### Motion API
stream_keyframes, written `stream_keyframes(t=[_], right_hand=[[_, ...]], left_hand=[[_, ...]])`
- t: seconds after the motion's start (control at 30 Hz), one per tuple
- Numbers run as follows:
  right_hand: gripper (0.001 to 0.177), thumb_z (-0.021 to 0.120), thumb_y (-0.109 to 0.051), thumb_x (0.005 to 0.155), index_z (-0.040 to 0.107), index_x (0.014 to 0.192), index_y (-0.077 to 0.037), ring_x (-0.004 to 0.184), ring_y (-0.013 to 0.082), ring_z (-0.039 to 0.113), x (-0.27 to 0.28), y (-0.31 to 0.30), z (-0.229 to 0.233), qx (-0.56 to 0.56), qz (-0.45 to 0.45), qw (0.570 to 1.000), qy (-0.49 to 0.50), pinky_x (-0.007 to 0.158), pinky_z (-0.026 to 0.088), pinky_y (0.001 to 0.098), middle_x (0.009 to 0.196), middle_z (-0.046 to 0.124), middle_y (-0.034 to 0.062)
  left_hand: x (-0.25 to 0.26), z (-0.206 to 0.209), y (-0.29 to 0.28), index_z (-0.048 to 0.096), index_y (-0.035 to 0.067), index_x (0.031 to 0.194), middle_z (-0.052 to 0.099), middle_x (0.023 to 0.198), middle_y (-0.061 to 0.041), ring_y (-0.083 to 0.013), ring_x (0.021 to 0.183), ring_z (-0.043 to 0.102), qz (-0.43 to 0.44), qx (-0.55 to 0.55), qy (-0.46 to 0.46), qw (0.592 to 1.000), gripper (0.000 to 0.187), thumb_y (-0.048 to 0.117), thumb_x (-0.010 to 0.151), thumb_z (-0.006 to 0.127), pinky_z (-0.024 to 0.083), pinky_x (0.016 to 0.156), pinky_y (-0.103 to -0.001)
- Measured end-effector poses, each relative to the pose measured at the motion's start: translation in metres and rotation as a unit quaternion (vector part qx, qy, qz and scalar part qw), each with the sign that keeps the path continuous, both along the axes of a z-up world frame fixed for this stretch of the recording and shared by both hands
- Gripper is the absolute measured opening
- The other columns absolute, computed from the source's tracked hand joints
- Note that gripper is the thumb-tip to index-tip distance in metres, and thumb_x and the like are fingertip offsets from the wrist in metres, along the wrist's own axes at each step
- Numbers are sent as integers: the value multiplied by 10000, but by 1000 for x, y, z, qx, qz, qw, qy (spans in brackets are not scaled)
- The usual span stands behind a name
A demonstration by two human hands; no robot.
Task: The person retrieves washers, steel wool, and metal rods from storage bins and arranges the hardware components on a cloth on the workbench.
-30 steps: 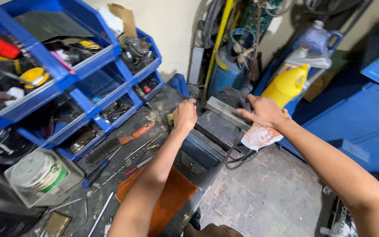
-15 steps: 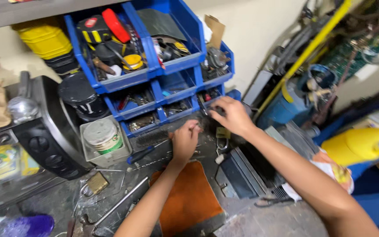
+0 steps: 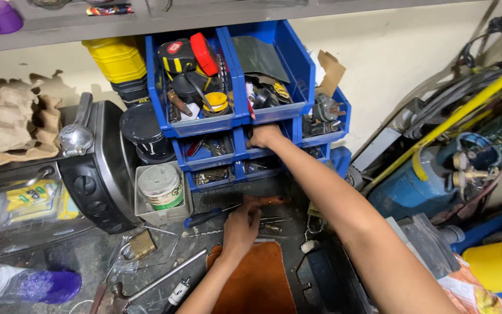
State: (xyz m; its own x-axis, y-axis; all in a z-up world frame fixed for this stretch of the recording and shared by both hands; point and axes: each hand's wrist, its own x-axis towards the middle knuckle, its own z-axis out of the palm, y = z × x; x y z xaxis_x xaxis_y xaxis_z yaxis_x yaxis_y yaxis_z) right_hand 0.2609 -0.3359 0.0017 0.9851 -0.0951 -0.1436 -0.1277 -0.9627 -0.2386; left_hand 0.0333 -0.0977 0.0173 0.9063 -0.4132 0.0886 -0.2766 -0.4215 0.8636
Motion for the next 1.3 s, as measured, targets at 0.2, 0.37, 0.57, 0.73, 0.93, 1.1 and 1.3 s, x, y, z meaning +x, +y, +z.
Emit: stream_keyframes(t=[0.2, 0.37, 0.57, 0.73, 0.93, 1.1, 1.3], right_hand=[[575, 855, -506, 718, 767, 1144, -130, 1216, 327, 592, 56, -19, -68, -125, 101, 986, 42, 1032, 450, 471, 1269, 677, 135], [504, 897, -356, 601, 804, 1041, -127, 1108, 263, 647, 48, -33, -61, 78, 81, 992, 53, 1020, 479, 394, 1141, 767, 78], [289, 842, -162, 774, 737, 1014, -42, 725, 174, 623, -36, -27, -3, 264, -7, 940, -215, 694, 535, 321, 878, 729, 98], [209, 794, 5, 806, 743, 1004, -37, 624, 82, 513, -166, 3, 47, 270, -34, 888, -372, 579, 452, 261, 693, 615, 28], [132, 755, 4, 791, 738, 910, -49, 619, 157, 622, -278, 9, 29, 230, -6, 930, -285, 577, 500, 311, 710, 681, 81], [172, 744, -102, 738, 741, 909, -90, 854, 421, 693, -315, 22, -19, 80, -34, 996, -11, 731, 549, 504, 858, 721, 210], [208, 621, -20, 771, 735, 928, -96, 912, 422, 688, -334, 44, -77, -1, -30, 1000, 0, 782, 548, 531, 906, 708, 216]], left_hand=[[-2, 5, 7, 705, 85, 1154, 782, 971, -126, -300, 713, 733, 20, -8, 15, 1000, 248, 124, 916, 646, 564, 704, -412], [-2, 1, 10, 694, 69, 1146, 779, 1014, -128, -306, 790, 757, 2, -5, -5, 1000, 230, 112, 925, 644, 574, 729, -420], [1, 0, 19, 706, 58, 1081, 771, 1003, -145, -349, 854, 738, -8, 19, -86, 996, 189, 91, 906, 640, 575, 733, -447], [27, 19, 13, 670, 88, 1111, 727, 1057, -112, -293, 974, 717, -23, 139, -193, 971, 120, 102, 1018, 597, 588, 791, -413], [98, 49, -30, 634, -1, 1197, 653, 1126, -110, -281, 1099, 625, -39, 188, -494, 848, 469, 92, 740, 668, 553, 828, -366], [159, 28, -102, 718, 77, 978, 697, 1012, -93, -255, 1012, 668, -107, 362, -485, 789, 203, 82, 776, 703, 558, 817, -365], [229, -1, -151, 721, 59, 1177, 689, 1336, -171, -328, 1290, 645, -183, 448, -243, 841, 270, 41, 916, 657, 551, 1026, -440]])
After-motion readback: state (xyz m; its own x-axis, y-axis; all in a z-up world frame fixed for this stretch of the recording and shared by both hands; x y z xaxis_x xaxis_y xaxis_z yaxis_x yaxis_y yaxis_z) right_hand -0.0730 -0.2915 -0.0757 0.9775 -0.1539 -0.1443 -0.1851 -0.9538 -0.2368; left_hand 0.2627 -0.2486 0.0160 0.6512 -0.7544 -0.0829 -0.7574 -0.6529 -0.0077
